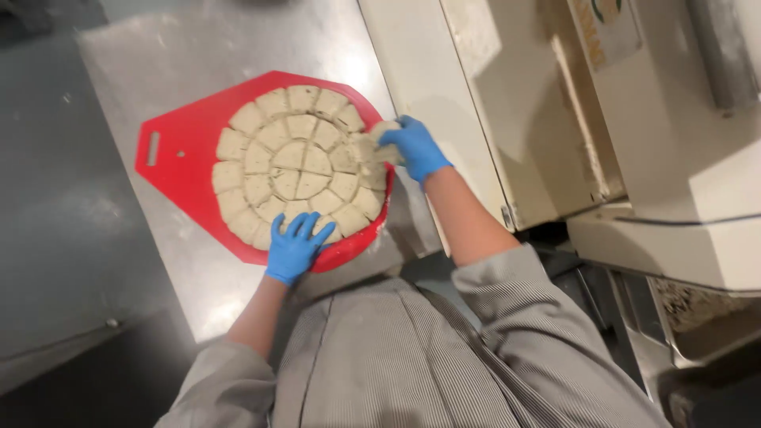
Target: Shaping dough pieces into crescent rolls and arranging them on a baking tray in a commercial bakery.
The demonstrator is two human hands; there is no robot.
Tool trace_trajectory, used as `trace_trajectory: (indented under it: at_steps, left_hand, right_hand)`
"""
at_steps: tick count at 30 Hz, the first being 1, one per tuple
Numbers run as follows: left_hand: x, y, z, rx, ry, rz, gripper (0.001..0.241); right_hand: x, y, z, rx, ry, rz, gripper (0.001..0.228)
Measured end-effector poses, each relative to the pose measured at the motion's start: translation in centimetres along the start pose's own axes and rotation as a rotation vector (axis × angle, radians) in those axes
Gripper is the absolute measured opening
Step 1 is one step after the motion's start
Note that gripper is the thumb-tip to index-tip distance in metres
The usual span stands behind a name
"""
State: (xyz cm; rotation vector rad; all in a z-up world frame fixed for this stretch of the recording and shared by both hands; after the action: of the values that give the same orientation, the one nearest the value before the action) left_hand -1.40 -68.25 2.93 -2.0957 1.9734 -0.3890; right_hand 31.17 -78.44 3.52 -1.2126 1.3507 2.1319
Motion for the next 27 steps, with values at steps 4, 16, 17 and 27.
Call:
trace_trajectory:
  at_steps: [4, 16, 17, 27]
  left_hand:
    - [-3.1, -3.6, 1.8, -0.023, 0.01, -0.02, 0.054]
    - [8.9, -24.0, -9.1, 0.428, 1.053, -0.247, 0.068]
    - [9.6, -24.5, -7.1, 0.436, 1.181, -0.427, 0.046]
    - [10.7, -24.1, 3.5, 0.111, 0.96, -0.407, 0.034]
  right_hand:
    - [-6.6, 2.0, -3.3, 0.126, 0.201, -0.207, 0.034]
    - [-9.2, 20.2, -3.2, 0.045, -0.048, -0.341, 0.036]
    - [-8.9, 21.8, -3.5, -0.003, -0.092, -0.358, 0.038]
    - [-31.5, 41.2, -48.5, 1.7, 1.258, -1.027, 0.064]
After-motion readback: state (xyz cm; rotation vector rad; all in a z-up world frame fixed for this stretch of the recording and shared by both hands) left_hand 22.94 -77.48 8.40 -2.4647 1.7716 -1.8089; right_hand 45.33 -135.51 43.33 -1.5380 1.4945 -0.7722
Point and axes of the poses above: each hand's wrist, its own y-axis away from the middle knuckle, its own z-axis out of the palm, x = y × z, the point moved 5 cm from there along -y, towards the middle knuckle, and after that the axes turned 7 degrees about x, right-handed, at the moved point
